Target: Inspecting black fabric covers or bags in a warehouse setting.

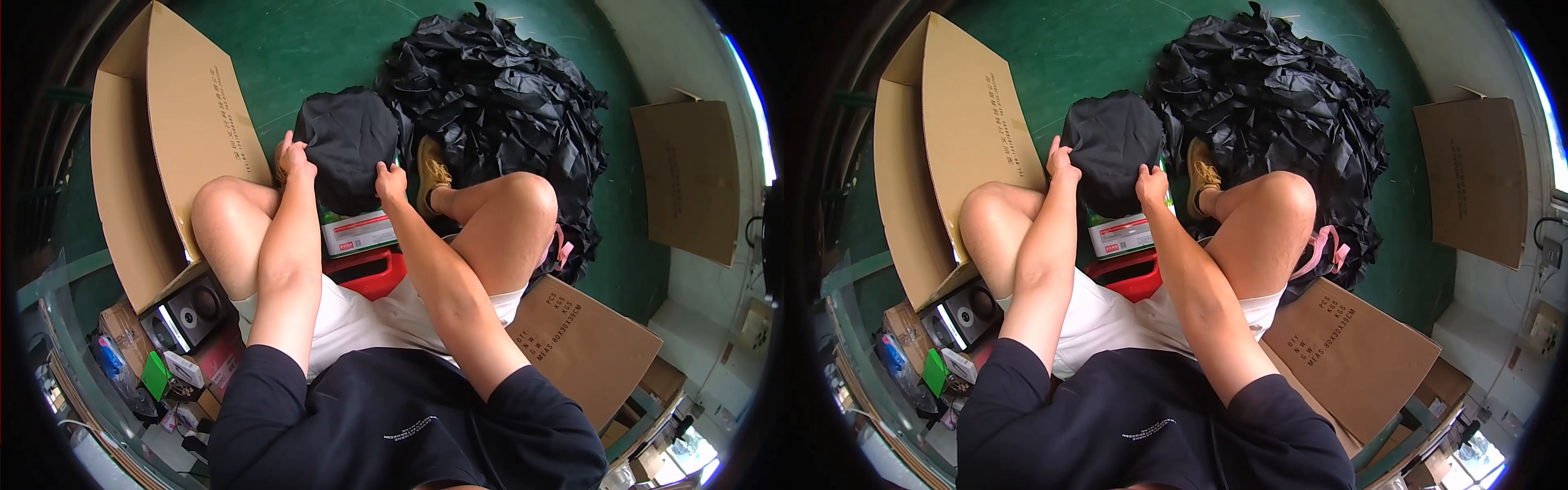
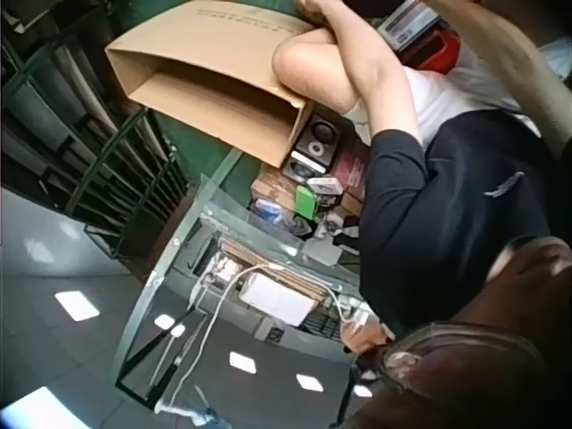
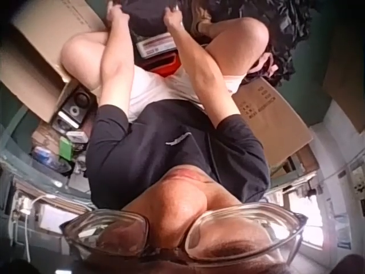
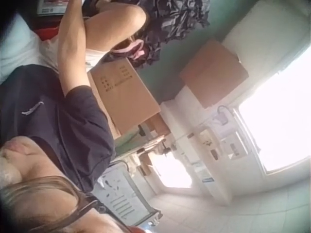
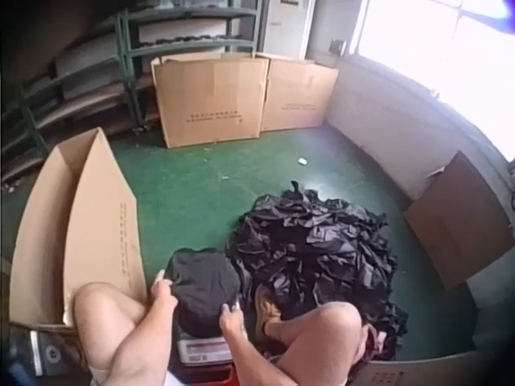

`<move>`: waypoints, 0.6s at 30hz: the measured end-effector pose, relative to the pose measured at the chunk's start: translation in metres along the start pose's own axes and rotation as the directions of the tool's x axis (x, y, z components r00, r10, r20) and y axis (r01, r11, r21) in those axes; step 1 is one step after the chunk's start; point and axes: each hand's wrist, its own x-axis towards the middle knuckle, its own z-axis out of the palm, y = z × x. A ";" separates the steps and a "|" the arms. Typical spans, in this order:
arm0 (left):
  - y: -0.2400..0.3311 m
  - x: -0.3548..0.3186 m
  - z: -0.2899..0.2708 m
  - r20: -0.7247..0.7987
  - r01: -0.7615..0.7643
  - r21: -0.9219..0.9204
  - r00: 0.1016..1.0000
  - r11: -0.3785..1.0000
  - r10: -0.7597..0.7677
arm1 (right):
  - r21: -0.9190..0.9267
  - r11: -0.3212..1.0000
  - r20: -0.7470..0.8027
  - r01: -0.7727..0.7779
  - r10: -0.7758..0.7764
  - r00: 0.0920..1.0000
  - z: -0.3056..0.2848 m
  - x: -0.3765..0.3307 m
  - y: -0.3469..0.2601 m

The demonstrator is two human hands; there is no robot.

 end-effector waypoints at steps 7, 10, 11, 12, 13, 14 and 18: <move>0.014 -0.015 0.002 0.123 -0.052 0.002 0.991 0.999 0.051 | 0.013 0.998 0.085 -0.068 0.067 0.994 -0.010 -0.020 -0.008; 0.015 -0.011 0.006 0.142 -0.029 -0.037 0.989 0.999 0.034 | 0.105 0.994 0.087 0.019 -0.029 0.996 -0.005 -0.005 0.000; 0.015 -0.010 0.008 0.192 -0.017 -0.114 0.981 0.993 0.039 | 0.124 0.991 0.063 0.049 -0.057 0.996 -0.001 -0.001 0.001; 0.014 -0.010 0.008 0.191 -0.013 -0.107 0.981 0.994 0.033 | 0.124 0.991 0.062 0.041 -0.049 0.997 0.001 -0.003 0.001; 0.014 -0.010 0.010 0.186 -0.045 -0.069 0.981 0.997 0.057 | 0.100 0.994 0.099 0.041 -0.050 0.994 0.003 -0.002 -0.001; 0.015 -0.009 0.012 0.183 -0.077 -0.032 0.980 0.997 0.081 | 0.075 0.996 0.135 0.041 -0.051 0.990 0.004 -0.002 -0.003; 0.009 -0.016 0.008 0.118 -0.172 0.181 0.981 0.968 0.152 | 0.113 0.988 0.138 0.101 -0.116 0.984 0.007 -0.011 -0.015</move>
